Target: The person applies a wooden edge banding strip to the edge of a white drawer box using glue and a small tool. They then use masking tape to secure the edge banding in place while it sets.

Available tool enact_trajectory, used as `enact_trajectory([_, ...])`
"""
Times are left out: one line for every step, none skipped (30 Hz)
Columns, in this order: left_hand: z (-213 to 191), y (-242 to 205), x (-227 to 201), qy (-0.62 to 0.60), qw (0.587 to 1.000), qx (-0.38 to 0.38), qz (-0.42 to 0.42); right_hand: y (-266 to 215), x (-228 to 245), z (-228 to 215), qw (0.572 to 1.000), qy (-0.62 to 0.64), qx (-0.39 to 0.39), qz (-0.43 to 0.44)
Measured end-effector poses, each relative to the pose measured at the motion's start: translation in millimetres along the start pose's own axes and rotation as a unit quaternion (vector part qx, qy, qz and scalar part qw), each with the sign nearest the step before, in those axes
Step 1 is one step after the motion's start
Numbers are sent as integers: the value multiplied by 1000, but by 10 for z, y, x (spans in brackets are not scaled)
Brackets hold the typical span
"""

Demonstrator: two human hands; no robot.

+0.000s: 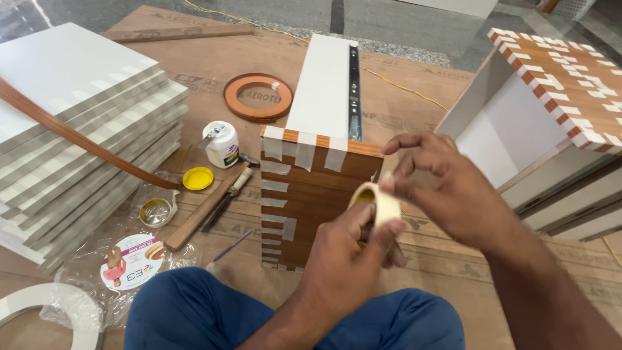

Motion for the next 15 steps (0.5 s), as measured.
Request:
enact_trajectory([-35,-55,-118,87,989,-55,109,79,-74,-29,998,50,-9,27])
enact_trajectory([-44,-118,-227,173,955,-107,216,207,-110,-83,999,28,-12,20])
enact_trajectory([-25,-12,-14,96,990,-77,75,365,-152,-142,1000,7,-12,16])
enact_trajectory([21,108,202,17,997,-44,-68,502,-194,-181,1000,-14,-11,12])
enact_trajectory([77,186,371,-62,977,-6,-203,641,-277,-148,998,52,9,43])
enact_trajectory([56,242,353,-73,978,-16,-196,769,-354,-79,990,117,30,73])
enact_trajectory([41,263,332,-84,978,-24,-191,834,-423,-36,977,181,49,105])
enact_trajectory([28,287,306,-96,977,-33,-186,872,-473,-32,963,222,66,136])
enact_trajectory([21,318,297,-87,976,-30,-198,907,-501,-11,947,262,83,165])
enact_trajectory([14,350,286,-77,974,-28,-211,918,-516,18,928,301,100,194])
enact_trajectory([9,370,271,-66,972,-25,-222,923,-507,18,924,305,111,201])
enact_trajectory([4,375,251,-64,972,-25,-225,922,-496,15,920,308,121,208])
enact_trajectory([2,375,239,-63,971,-25,-229,918,-494,25,916,312,131,216])
enact_trajectory([2,379,235,-61,970,-25,-233,934,-498,28,920,304,128,213])
enact_trajectory([8,392,237,-66,970,-24,-234,948,-513,25,924,295,123,211])
Point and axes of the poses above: each hand's wrist, its own y-axis towards the middle knuckle, its own z-axis out of the palm, x = y × z, the point moved 6 cm from there along y, towards the middle knuckle, and after that the axes turned 10 degrees about y, right-handed, at the moved point
